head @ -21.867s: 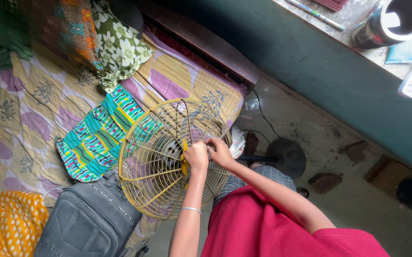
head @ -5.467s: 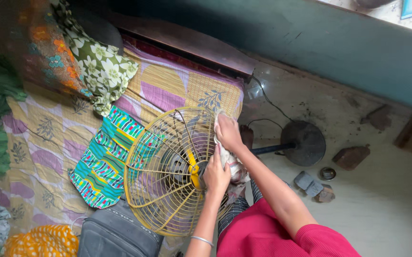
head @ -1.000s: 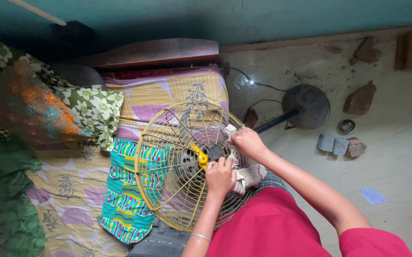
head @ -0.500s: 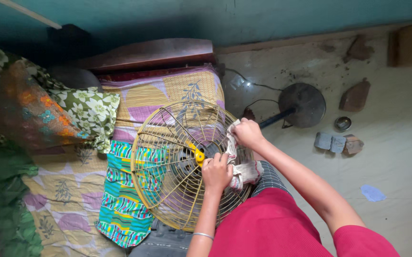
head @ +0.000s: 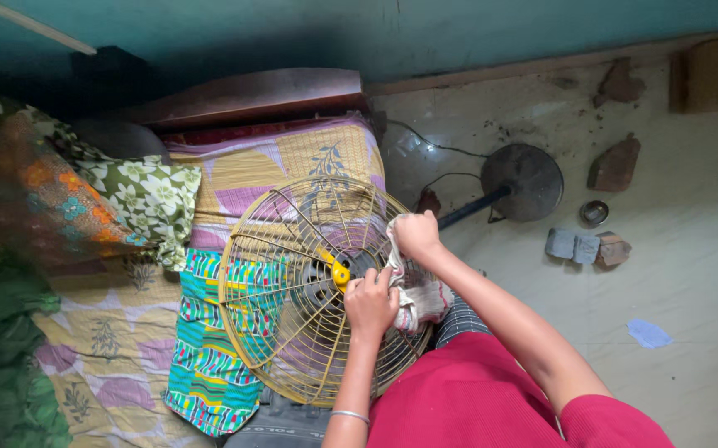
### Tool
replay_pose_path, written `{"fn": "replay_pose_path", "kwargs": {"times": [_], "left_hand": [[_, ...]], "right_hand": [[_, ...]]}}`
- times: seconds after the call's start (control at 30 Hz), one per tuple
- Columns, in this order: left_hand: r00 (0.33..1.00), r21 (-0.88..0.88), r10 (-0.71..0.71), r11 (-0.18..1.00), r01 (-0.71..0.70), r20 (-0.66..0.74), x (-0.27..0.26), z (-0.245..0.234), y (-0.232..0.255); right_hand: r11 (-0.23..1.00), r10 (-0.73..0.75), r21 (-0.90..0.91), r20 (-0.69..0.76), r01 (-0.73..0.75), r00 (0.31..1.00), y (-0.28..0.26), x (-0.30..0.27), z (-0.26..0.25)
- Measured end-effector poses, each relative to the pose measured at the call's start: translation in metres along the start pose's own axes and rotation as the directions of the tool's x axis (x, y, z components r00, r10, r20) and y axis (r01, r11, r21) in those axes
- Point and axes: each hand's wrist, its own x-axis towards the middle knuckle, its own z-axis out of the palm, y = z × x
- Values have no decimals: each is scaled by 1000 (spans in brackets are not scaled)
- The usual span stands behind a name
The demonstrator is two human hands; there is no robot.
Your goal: The person uses white strips of cloth to tie the wire mesh of a fan guard to the central frame by hand.
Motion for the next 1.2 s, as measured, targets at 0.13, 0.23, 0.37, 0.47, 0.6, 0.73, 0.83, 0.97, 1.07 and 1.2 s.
{"fn": "replay_pose_path", "kwargs": {"times": [0.13, 0.23, 0.37, 0.47, 0.6, 0.73, 0.83, 0.97, 1.07, 1.2], "left_hand": [[1000, 21, -25, 999, 26, -6, -6, 3, 3], [1000, 11, -18, 1000, 18, -18, -2, 3, 3], [997, 8, -56, 998, 56, 45, -1, -1, 6], [998, 31, -46, 999, 45, 39, 2, -4, 6], [999, 37, -38, 999, 37, 27, 5, 1, 6], [999, 57, -34, 998, 33, 22, 3, 5, 3], [999, 73, -36, 997, 33, 35, 1, 5, 3], [999, 68, -30, 997, 30, 10, -1, 4, 6], [1000, 71, -23, 997, 21, 21, -1, 5, 4], [999, 102, -39, 994, 37, 16, 1, 6, 2]], "right_hand": [[878, 98, 468, -378, 99, 920, 8, 13, 14], [934, -71, 293, -408, 204, 910, -14, 22, 43], [998, -18, 57, -319, 39, 948, -18, 6, 58], [987, 159, 18, -66, -158, 985, -8, 5, 64], [961, 67, 276, -271, 10, 960, 1, 30, 95], [912, -48, 349, -434, 217, 900, -5, 40, 102], [969, 101, 243, -200, -51, 975, -10, 28, 82], [950, 283, 160, -69, -269, 957, -14, 20, 78], [949, 230, 240, -84, -204, 970, -10, 45, 90], [940, 31, 333, -305, 76, 952, 4, 56, 98]]}}
